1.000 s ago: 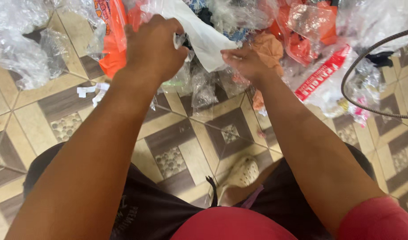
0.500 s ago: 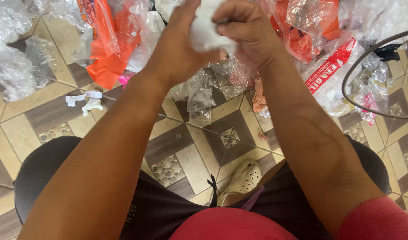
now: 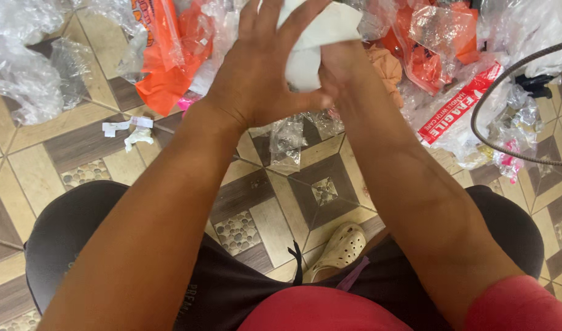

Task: The person sits on a tiled floor and sorts through a large pile of plastic waste, including bubble wrap and packaging bags. They pick up handfuls of the plastic debris and place them into a large white sack positioned on a wooden stand.

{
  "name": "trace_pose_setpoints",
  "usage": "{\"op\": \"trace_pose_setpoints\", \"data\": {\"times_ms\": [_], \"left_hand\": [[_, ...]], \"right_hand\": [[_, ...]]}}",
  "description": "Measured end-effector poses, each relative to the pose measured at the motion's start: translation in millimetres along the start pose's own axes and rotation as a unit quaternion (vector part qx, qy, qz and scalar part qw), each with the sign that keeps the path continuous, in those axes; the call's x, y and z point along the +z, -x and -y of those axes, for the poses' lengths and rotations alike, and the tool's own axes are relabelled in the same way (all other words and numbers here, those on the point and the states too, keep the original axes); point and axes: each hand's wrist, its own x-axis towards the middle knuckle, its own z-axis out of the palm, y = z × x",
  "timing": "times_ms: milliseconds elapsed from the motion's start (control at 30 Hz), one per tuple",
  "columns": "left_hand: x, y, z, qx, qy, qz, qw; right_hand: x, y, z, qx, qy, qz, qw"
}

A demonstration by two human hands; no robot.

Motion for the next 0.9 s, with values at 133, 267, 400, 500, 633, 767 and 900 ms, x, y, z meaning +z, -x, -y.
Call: {"op": "trace_pose_setpoints", "data": {"times_ms": [133,267,400,500,633,767,900], "left_hand": [[-25.6,0.0,29.0,0.027,-0.059,0.06,0.996],[-54.4,16.9,56.6,-0.158,-0.075,0.084,0.981],[-75.0,26.1,59.0,-0.143,-0.065,0.056,0.986],[-84.8,27.6,57.1,-0.209,-0.077,0.081,0.972],[-91.7,27.9,63.1,-0.248,-0.099,0.116,0.957],[-86.2,29.2,71.2,-0.285,-0.11,0.205,0.93],[-72.4,28.7,68.1,-0.187,-0.038,0.17,0.967]], "right_hand": [[-17.9,-17.2,-18.8,0.036,0.103,-0.051,0.993],[-21.1,-6.0,-81.9,0.14,0.715,-0.005,0.685],[8.2,10.7,-140.8,0.346,0.791,0.128,0.488],[7.0,10.1,-171.7,0.311,0.815,0.085,0.481],[-25.1,1.6,-174.7,0.138,0.783,-0.072,0.602],[-42.6,-6.6,-130.0,-0.067,0.703,-0.237,0.667],[-27.4,-41.1,-67.3,-0.16,0.217,-0.168,0.948]]}}
